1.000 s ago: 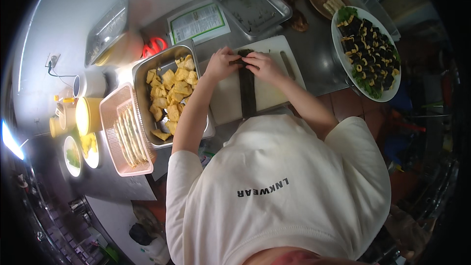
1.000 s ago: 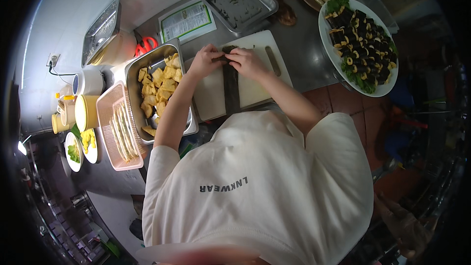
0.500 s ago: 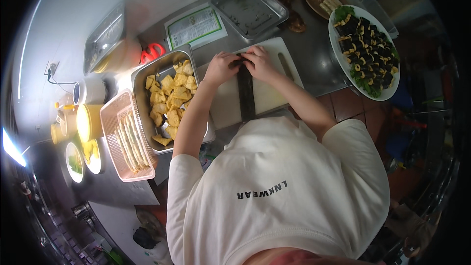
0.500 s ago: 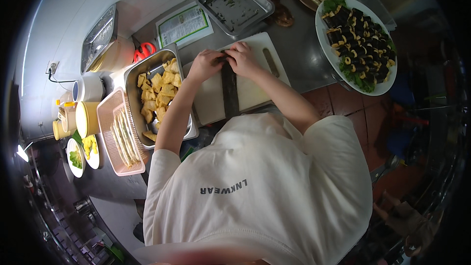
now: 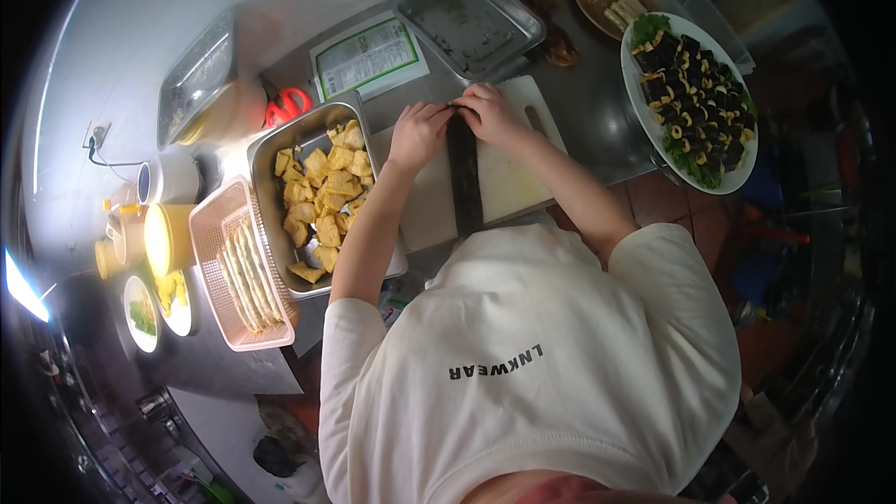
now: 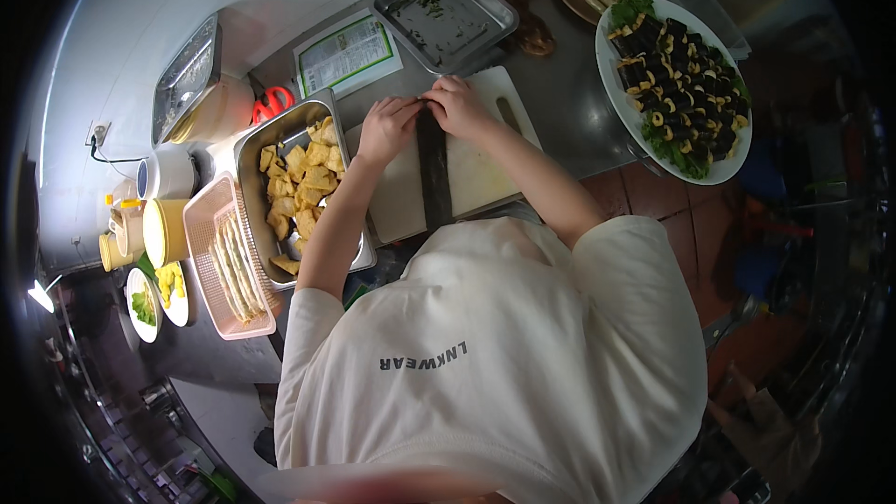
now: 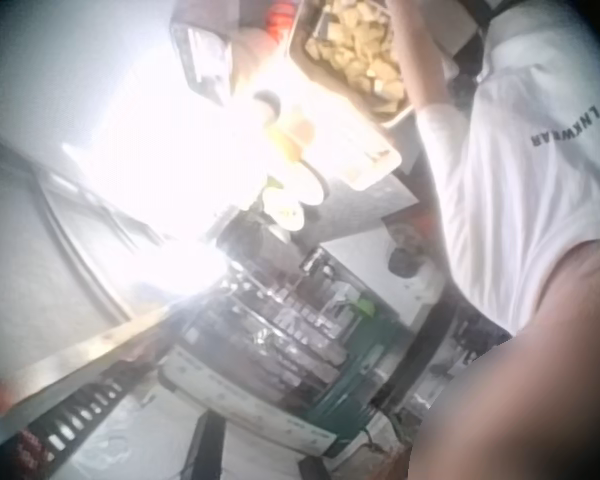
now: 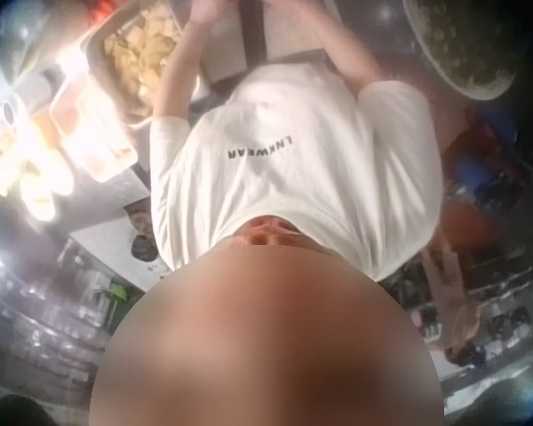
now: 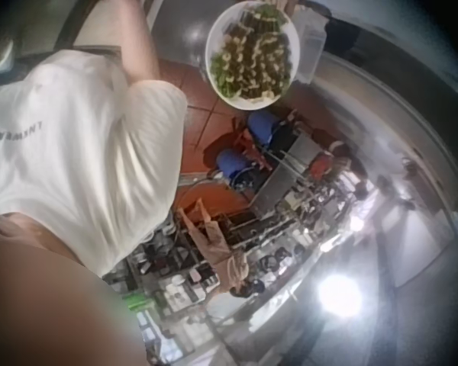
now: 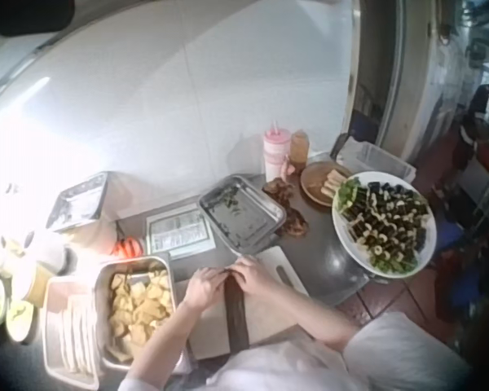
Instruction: The person assembles sushi rolls by placing fried tofu and green vegetables onto a sheet of nori laid on a cutting board, then rolling it and placing the finished roll on a plate. The process is repeated multiple times.
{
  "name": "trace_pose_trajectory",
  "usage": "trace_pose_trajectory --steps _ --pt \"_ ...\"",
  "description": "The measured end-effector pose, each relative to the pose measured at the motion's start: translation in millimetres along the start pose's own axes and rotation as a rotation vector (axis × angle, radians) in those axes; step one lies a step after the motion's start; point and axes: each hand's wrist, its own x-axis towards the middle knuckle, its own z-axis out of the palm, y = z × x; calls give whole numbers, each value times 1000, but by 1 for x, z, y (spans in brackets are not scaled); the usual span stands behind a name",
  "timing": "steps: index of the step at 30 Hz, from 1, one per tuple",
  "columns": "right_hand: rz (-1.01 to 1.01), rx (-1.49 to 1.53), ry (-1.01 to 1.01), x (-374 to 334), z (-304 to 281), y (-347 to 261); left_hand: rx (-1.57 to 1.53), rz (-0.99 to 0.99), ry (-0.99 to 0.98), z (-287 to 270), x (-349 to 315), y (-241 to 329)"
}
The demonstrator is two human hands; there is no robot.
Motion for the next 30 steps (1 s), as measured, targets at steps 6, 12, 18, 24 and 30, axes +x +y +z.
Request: trace_pose_trajectory --steps 6,12,18,24,30 --pt "71 182 137 3 -4 -9 23 -118 -81 4 13 -9" --pt "458 383 101 -14 -68 -25 -143 -273 9 3 22 -6" --pt "3 210 97 -27 -99 -49 -860 -758 -151 -8 20 22" --pt "-28 343 -66 -47 -98 -47 -1388 -1035 -400 -14 14 63" --pt "250 428 -251 -57 -125 -49 -1463 -1078 -306 -18 -2 92"
